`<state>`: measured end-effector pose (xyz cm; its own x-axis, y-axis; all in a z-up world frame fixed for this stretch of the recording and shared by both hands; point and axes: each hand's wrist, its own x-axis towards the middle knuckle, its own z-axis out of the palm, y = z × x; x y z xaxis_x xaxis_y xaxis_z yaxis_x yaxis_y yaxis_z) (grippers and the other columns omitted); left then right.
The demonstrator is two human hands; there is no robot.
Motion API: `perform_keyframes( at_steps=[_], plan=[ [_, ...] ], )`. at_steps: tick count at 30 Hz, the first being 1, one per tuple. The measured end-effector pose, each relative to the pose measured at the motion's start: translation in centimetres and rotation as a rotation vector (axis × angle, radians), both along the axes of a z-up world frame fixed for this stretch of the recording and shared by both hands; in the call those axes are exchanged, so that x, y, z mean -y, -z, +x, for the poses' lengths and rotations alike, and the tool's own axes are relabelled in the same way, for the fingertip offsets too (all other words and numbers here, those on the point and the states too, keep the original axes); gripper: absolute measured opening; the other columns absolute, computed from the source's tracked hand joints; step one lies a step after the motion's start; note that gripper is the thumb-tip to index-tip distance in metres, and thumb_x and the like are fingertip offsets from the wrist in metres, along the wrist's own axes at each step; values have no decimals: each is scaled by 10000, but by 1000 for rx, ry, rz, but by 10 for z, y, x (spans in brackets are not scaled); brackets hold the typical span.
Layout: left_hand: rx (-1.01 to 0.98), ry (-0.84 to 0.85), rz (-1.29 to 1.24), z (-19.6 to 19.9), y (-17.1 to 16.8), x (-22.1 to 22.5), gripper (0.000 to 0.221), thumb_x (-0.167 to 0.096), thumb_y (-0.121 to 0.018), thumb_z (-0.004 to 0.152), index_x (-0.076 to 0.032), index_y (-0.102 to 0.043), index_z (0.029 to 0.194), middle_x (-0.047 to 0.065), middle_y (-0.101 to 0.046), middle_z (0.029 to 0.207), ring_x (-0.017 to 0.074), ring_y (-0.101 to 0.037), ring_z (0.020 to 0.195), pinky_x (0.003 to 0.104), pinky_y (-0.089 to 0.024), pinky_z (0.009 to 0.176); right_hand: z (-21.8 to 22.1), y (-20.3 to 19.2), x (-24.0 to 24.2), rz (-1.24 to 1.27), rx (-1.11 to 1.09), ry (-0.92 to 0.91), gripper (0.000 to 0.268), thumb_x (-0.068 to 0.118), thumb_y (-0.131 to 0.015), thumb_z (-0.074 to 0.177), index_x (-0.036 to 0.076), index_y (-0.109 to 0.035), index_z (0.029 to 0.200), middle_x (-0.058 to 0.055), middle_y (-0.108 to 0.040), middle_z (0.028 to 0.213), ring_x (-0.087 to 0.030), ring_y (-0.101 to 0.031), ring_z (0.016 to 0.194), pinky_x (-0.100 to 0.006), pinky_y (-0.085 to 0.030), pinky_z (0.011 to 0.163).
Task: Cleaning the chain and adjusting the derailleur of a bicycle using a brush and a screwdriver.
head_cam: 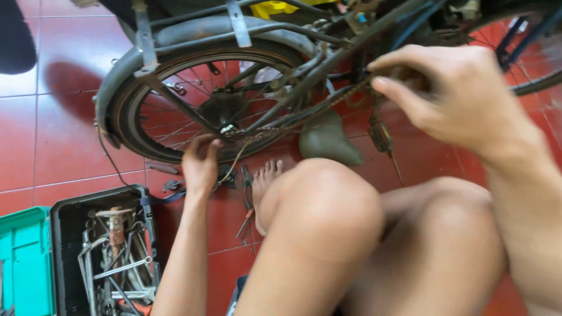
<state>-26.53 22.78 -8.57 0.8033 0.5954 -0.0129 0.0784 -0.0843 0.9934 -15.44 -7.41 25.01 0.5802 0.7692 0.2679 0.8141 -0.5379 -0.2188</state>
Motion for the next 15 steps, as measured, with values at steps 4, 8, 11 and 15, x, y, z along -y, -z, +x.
perform_keyframes(
  at_steps=[4,8,11,15],
  plan=[
    [-13,-113,46,-46,-65,5,218,-122,-612,1009,4,-684,1171,110,-722,989,171,-681,868,284,-571,750,25,29,11,215,-154,53,119,-27,-700,1031,-82,-755,1121,-96,-691,771,-147,-549,582,-270,-409,531],
    [42,-220,164,-103,-164,6,123,-120,-557,1148,-53,-620,1231,64,-699,1017,156,-702,906,284,-580,820,37,32,17,808,-565,103,90,28,-646,1056,8,-665,970,-56,-633,791,-92,-467,574,-216,-352,525],
    [205,-200,181,-139,-221,5,198,-236,-472,1251,-63,-567,1232,37,-623,1093,155,-670,1039,286,-609,1034,39,32,15,1211,-862,85,211,114,-621,992,77,-607,785,-57,-580,683,-89,-414,507,-215,-260,448],
    [187,311,591,-132,-340,67,222,72,-562,1054,55,-562,1276,170,-650,1196,239,-650,1027,341,-538,913,-9,4,-14,1456,-1094,-179,194,104,-547,930,36,-601,756,-84,-543,668,-111,-362,512,-246,-236,440]
  ],
)
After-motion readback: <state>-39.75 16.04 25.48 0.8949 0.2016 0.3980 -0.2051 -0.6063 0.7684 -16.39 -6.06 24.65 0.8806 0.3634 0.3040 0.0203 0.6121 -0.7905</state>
